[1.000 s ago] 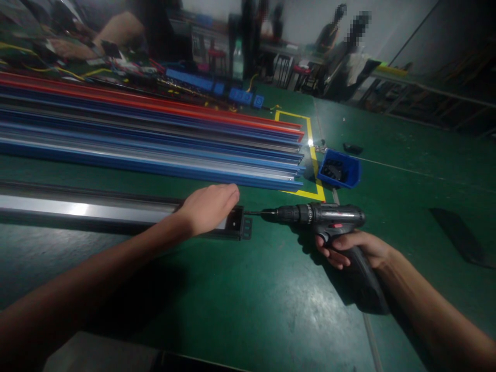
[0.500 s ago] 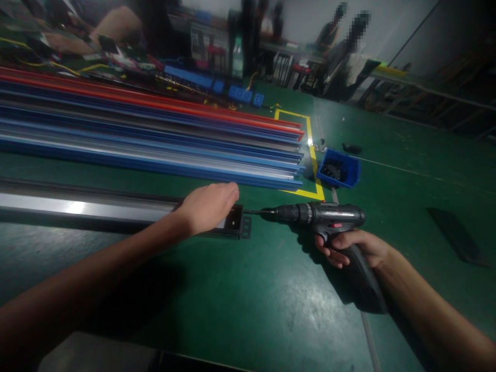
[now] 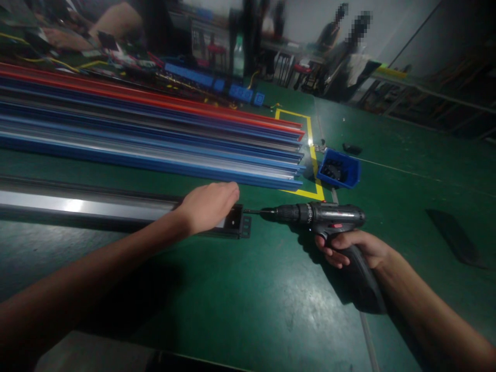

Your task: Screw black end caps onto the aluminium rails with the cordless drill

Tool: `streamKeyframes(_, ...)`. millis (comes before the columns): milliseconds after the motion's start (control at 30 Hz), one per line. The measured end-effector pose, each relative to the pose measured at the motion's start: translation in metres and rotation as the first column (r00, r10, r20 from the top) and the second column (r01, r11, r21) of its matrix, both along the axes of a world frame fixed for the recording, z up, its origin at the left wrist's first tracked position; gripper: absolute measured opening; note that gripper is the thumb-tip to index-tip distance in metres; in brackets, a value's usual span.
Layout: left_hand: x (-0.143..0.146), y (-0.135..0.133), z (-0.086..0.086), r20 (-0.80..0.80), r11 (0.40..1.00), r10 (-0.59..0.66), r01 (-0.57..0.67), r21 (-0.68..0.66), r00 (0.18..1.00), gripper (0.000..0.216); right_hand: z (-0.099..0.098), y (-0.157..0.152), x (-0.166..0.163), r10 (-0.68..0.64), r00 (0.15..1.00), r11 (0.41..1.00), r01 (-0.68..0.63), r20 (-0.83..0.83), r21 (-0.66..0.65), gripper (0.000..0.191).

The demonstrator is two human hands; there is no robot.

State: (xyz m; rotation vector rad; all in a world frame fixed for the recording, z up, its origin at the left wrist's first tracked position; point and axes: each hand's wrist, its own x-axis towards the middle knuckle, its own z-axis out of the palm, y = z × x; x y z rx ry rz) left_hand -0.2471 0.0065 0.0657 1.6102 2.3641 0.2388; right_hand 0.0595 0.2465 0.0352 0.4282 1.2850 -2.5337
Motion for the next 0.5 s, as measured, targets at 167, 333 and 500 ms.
streamKeyframes(167,-0.0003,-0.0002,-0.0005,-0.006,1.0,0.002,-0.002,-0.002,1.0,0.043,0.0007,-0.0004,-0.0005,0.007,1.0,1.0,-0.007,0.006,-0.002,0.023)
streamKeyframes(333,0.0001,0.0002,0.0003,-0.01,1.0,0.007,-0.007,-0.009,1.0,0.043,0.0014,-0.0006,-0.0004,0.01,1.0,1.0,-0.01,-0.005,0.001,0.022)
streamKeyframes(500,-0.0006,0.0001,-0.0009,-0.015,1.0,0.002,-0.002,0.004,1.0,0.041,0.0013,0.0001,0.0004,0.006,1.0,1.0,-0.006,0.015,0.008,0.023)
